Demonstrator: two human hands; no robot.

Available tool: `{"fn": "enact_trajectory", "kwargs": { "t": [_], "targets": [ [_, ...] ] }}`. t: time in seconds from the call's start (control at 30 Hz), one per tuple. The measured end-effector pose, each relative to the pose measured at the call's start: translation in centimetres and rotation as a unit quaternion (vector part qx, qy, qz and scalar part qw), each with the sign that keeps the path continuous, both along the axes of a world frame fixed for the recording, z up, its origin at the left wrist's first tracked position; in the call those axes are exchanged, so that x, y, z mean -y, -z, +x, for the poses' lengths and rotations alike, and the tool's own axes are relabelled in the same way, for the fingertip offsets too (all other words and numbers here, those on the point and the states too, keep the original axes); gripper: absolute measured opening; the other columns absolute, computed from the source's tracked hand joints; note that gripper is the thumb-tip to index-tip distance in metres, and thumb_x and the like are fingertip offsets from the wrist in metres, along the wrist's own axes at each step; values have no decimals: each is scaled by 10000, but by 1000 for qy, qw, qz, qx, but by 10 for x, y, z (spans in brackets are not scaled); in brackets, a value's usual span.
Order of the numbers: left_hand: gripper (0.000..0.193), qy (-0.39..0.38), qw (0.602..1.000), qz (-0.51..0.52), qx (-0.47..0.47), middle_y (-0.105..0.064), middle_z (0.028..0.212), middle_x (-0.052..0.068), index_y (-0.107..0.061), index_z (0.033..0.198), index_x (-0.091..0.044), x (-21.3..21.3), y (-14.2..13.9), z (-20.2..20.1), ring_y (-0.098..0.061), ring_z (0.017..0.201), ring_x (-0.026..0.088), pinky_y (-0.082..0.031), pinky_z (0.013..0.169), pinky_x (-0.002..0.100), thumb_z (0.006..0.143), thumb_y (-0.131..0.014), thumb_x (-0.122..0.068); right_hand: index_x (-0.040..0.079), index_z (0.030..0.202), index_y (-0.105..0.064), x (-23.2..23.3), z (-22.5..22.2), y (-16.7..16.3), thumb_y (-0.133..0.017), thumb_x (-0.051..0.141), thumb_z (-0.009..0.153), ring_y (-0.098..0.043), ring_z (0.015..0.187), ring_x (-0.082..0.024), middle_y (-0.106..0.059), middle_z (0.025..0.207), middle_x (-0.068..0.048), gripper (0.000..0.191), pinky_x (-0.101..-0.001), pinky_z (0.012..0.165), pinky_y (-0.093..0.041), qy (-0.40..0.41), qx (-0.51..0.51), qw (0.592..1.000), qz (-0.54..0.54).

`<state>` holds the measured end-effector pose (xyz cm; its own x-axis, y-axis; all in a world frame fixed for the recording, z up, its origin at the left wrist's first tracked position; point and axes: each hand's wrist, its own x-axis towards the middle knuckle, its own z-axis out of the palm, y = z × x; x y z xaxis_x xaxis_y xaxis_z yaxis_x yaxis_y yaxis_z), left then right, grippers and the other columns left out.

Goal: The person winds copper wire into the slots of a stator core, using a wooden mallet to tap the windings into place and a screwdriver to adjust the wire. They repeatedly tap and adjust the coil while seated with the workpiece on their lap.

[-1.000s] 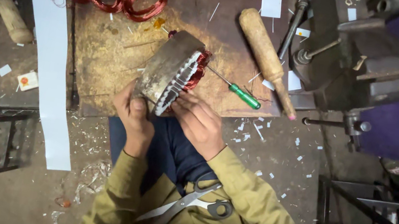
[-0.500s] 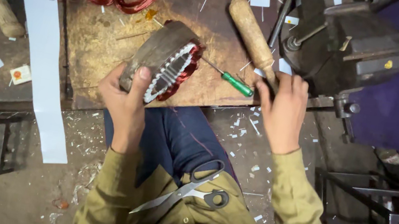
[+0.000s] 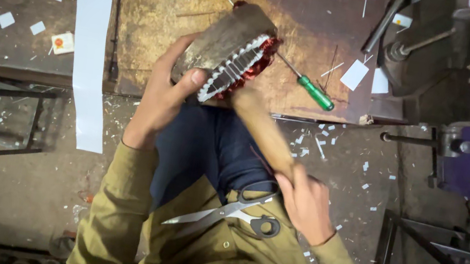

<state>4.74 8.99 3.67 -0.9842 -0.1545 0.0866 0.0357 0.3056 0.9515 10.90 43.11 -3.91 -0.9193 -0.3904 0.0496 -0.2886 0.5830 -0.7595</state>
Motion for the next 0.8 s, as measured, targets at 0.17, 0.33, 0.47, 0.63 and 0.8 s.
{"fn": "enact_trajectory", "kwargs": {
  "t": [0.17, 0.33, 0.47, 0.63, 0.8],
  "targets": [
    [996, -21, 999, 32, -22, -506, 1532, 216, -433, 1538, 58, 8, 30, 15, -471, 1456, 309, -336, 1236, 416, 924, -651, -695, -10, 1046, -629, -17, 5, 5, -624, 240, 975, -694, 671, -387, -682, 815, -195, 260, -458, 619, -531, 43, -94, 990, -100],
    [1069, -24, 997, 63, -25, -491, 1572, 218, -446, 1549, 47, 6, 39, 23, -462, 1504, 319, -327, 1281, 423, 886, -633, -771, 10, 884, -654, -8, -4, 0, -691, 303, 944, -583, 590, -396, -634, 676, -185, 301, -473, 558, -438, -55, 13, 998, -39],
    [1113, -33, 998, 49, -31, -491, 1574, 202, -433, 1559, 46, 3, 31, 23, -459, 1507, 301, -327, 1285, 414, 872, -626, -808, -38, 1015, -637, -4, 1, -6, -628, 258, 1003, -683, 767, -392, -674, 863, -219, 297, -427, 647, -515, -1, -72, 993, -98],
    [1135, -25, 994, 98, -36, -517, 1527, 191, -433, 1540, 44, 0, 31, 25, -492, 1460, 286, -357, 1260, 408, 842, -644, -826, 33, 854, -704, 1, 7, -3, -733, 225, 864, -605, 602, -347, -638, 673, -171, 195, -424, 558, -451, 26, -76, 990, -118],
    [1149, -51, 996, 61, -33, -471, 1567, 192, -447, 1551, 47, 0, 36, 32, -442, 1513, 298, -317, 1285, 424, 843, -623, -841, 44, 930, -676, -8, 4, -5, -698, 217, 926, -639, 681, -347, -662, 751, -172, 174, -408, 587, -484, 33, -1, 992, -125]
  ]
}}
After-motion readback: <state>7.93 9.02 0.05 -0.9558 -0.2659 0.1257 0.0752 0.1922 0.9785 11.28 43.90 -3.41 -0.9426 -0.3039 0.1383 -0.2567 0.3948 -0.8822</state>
